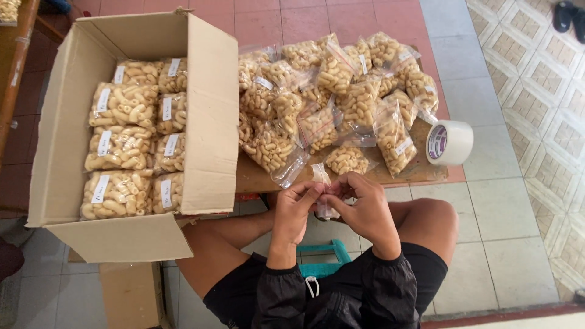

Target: Sealing small plastic bags of snacks and packing them into a cardboard box.

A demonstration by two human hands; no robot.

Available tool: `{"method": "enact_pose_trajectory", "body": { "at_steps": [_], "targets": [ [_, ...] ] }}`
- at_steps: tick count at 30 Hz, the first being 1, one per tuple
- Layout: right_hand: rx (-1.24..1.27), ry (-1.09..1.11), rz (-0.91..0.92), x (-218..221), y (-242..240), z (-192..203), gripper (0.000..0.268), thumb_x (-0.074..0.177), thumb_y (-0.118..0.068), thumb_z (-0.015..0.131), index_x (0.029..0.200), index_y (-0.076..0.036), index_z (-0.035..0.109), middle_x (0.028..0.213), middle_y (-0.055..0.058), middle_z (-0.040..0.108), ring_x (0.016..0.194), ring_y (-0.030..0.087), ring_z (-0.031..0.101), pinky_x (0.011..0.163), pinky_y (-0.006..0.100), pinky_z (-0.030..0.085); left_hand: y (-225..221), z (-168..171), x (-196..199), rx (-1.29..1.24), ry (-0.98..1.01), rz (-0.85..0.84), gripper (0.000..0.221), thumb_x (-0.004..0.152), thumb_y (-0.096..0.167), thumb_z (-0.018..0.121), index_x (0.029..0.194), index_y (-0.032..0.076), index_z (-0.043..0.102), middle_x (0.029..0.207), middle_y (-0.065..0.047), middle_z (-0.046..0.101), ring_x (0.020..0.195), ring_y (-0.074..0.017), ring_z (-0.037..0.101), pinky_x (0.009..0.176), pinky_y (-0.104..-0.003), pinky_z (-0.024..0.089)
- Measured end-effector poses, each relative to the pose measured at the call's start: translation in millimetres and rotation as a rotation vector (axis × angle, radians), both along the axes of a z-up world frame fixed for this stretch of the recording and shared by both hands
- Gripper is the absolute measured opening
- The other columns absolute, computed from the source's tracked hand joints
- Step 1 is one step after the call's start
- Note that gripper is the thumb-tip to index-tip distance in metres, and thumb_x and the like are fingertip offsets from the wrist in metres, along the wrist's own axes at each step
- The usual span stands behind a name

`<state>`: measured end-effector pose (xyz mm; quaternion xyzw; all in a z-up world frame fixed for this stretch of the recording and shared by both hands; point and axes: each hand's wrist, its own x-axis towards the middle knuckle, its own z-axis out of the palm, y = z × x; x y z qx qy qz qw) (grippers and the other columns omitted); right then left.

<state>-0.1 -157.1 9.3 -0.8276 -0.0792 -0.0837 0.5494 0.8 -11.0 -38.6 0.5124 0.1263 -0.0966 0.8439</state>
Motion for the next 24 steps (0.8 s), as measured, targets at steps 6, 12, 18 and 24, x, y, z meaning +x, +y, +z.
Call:
{"method": "enact_pose_trajectory", "body": {
  "at_steps": [6, 12, 18, 24],
  "targets": [
    [-0.099, -0.085, -0.017, 7.1, 8.1, 3.5, 0.011, 0.078, -0.012, 0.081, 0.086, -0.011, 0.073, 0.071, 0.006, 0.07, 0.065, 0.024, 0.07, 0.061, 0.032, 0.057, 1.7, 2.6, 4.6, 0.148, -0.073, 0.151, 0.006, 0.088, 0.007, 0.074, 0.089, 0.002, 0.077, 0.075, -0.005, 0.071, 0.068, -0.01, 0.069, 0.064, -0.027, 0.062],
    [-0.063, -0.087, 0.065, 3.2, 20.4, 5.1, 0.019, 0.071, -0.007, 0.082, 0.083, -0.006, 0.067, 0.08, 0.013, 0.067, 0.067, 0.032, 0.068, 0.061, 0.038, 0.057, 6.6, 10.2, 2.1, 0.283, -0.134, 0.21, 0.006, 0.079, 0.007, 0.082, 0.082, 0.004, 0.077, 0.063, -0.004, 0.066, 0.06, -0.0042, 0.057, 0.057, -0.018, 0.051],
    [-0.042, -0.058, 0.056, 3.9, 25.2, 9.3, 0.011, 0.079, -0.006, 0.078, 0.077, -0.007, 0.067, 0.077, 0.009, 0.067, 0.064, 0.027, 0.069, 0.058, 0.031, 0.056, 5.8, -20.3, 6.7, 0.109, -0.079, 0.19, 0.014, 0.077, 0.009, 0.084, 0.08, 0.001, 0.073, 0.062, -0.008, 0.068, 0.055, -0.0065, 0.064, 0.056, -0.018, 0.053],
    [-0.007, -0.055, 0.019, 8.0, 18.5, -4.9, 0.007, 0.078, -0.005, 0.074, 0.074, -0.008, 0.07, 0.075, 0.01, 0.069, 0.064, 0.028, 0.068, 0.059, 0.034, 0.055, 4.9, -32.6, 5.1, 0.001, -0.094, 0.144, 0.01, 0.082, 0.003, 0.078, 0.084, -0.002, 0.071, 0.071, -0.013, 0.07, 0.063, -0.0134, 0.069, 0.062, -0.026, 0.06]
  ]
}}
